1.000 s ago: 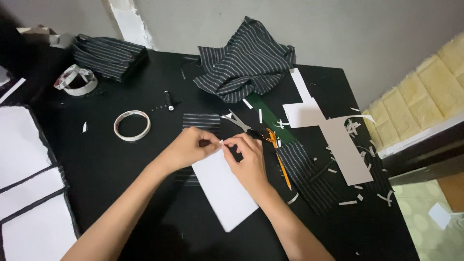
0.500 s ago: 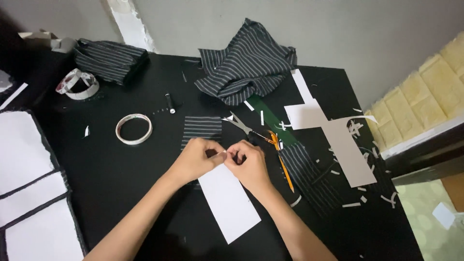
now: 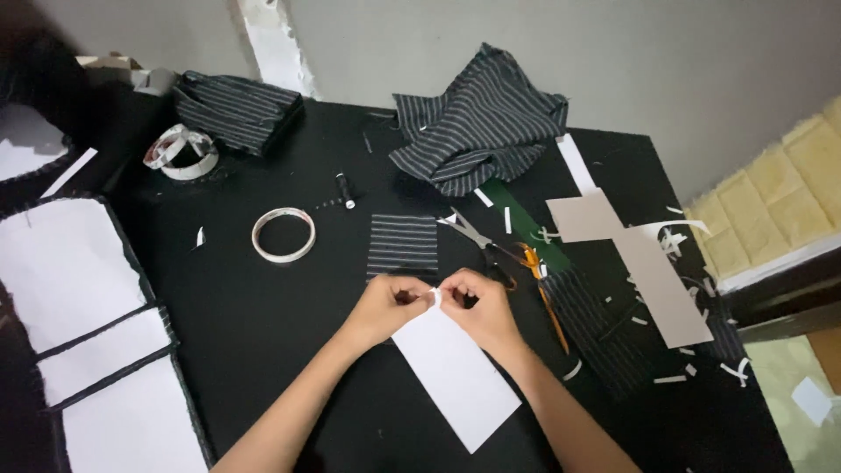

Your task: Cutting and applying small strips of double-sided tape to a card component.

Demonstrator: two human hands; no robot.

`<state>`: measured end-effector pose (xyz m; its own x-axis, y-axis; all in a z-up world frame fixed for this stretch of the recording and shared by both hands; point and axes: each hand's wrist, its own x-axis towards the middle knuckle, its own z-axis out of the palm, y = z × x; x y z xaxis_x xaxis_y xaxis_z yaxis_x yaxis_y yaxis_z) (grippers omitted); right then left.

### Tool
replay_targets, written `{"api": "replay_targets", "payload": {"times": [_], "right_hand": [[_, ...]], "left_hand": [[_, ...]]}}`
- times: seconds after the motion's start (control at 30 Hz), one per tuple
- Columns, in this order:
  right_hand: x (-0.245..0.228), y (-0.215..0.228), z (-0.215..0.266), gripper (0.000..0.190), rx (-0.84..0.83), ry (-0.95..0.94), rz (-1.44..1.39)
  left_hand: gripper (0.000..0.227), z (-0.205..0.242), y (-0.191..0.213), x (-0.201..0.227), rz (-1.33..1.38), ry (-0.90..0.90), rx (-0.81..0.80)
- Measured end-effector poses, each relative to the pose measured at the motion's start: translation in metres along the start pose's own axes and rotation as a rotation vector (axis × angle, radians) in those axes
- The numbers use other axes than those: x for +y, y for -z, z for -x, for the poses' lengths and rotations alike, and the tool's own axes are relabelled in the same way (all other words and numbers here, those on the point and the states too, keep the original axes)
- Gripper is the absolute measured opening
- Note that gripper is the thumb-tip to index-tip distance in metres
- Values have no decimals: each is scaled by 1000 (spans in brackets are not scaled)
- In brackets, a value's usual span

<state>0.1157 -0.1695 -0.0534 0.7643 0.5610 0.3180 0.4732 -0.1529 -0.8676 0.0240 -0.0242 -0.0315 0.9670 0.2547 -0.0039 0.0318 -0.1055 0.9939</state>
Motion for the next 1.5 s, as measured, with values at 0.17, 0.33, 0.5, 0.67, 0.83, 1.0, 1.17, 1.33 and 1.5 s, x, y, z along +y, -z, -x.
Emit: {"api": "replay_targets", "payload": {"times": [0.17,0.33,0.5,0.67,0.83,1.0,1.17,1.33,1.5], "right_hand": [[-31,6,-2,9,-18,-189,-88],[-56,8,-3,6,16,-125,-62],[-53,10,-2,8,2,38,33],[-41,14,-4,7,11,-6,8],[-28,23,-8,7,114,-127,-42],[-24,47,-20,7,426,-9,17],[-16,46,-18,12,473,15,60],[-21,39,-16,16,384,196,143],[-25,29,-10,18,107,471,457]], "left_hand": [[14,3,1,9,19,-39,24],[17,5,0,9,25,-64,79],[18,6,-2,10,-25,-89,120],[18,1,2,1,19,-25,218],[16,-3,8,-7,82,26,309],[15,3,8,18,189,107,419],[17,6,6,24,242,151,411],[18,2,5,13,302,170,407],[19,0,2,-2,430,165,364]]}}
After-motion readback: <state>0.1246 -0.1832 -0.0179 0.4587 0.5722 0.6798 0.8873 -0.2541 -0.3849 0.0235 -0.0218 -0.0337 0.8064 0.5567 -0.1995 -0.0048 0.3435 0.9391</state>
